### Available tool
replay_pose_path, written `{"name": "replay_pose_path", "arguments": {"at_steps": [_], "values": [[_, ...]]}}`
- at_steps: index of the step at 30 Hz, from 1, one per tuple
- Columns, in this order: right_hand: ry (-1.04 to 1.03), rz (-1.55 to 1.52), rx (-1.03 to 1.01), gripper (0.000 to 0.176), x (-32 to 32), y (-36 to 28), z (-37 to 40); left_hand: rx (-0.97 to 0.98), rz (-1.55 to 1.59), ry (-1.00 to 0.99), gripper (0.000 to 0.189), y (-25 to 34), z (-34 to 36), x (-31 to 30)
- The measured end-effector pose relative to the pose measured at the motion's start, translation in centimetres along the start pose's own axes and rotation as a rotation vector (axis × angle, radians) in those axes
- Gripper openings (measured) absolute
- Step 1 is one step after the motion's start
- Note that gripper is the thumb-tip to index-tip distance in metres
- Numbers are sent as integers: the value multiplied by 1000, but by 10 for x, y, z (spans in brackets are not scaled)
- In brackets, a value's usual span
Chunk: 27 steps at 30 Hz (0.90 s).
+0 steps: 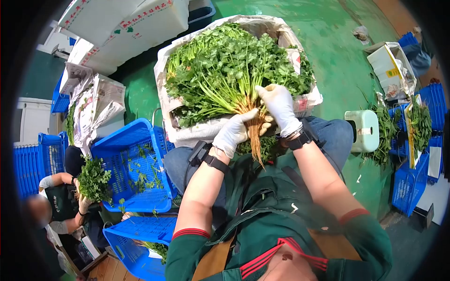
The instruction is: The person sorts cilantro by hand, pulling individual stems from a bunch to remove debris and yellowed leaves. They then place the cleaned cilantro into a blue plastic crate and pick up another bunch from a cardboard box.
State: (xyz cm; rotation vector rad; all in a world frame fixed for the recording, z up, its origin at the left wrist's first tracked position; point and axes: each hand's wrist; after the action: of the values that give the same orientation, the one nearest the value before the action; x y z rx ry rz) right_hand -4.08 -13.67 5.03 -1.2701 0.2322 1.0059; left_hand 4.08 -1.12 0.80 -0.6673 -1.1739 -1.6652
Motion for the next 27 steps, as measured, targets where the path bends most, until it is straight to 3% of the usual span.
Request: {"name": "replay_pose_path", "arguments": {"at_steps": [1,4,6,8,10,13,14,16,18,20,24,27], "values": [[-59,-117,37,38,0,5,-2,-78,89,35,36,1,-2,0],[-114,-375,53,29,-5,9,1,-74,147,19,40,-2,-17,-11],[-123,-510,28,24,-9,17,11,-143,136,-6,32,1,-21,-19],[-90,-616,39,19,-14,28,22,-153,22,102,22,0,-23,-18],[-40,-623,-18,17,-11,42,28,-136,-11,69,17,-3,-19,-9],[35,-647,-196,22,-7,42,43,274,-365,206,14,-9,-4,18],[38,-651,-194,22,-7,44,42,271,-369,205,14,-11,-3,18],[56,-206,-264,24,0,57,34,296,-356,225,13,-14,-3,15],[17,-242,-186,24,4,60,30,256,-332,180,15,-10,-6,7],[-5,-400,-38,21,-2,61,34,151,-74,113,21,-10,-9,0],[140,-480,-118,23,-7,48,25,63,-126,150,21,-10,-13,-7],[244,-409,-29,27,-10,46,-2,58,-87,145,20,-11,-15,-12]]}}
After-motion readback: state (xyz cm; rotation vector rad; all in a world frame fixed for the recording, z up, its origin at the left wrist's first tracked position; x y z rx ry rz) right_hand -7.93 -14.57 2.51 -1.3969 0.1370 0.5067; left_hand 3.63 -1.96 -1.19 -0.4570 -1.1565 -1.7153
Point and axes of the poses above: each hand's wrist, its own z-axis away from the middle knuckle, its own x-axis out of the palm, y = z × x, and after that the axes turned 9 degrees about x, right-handed
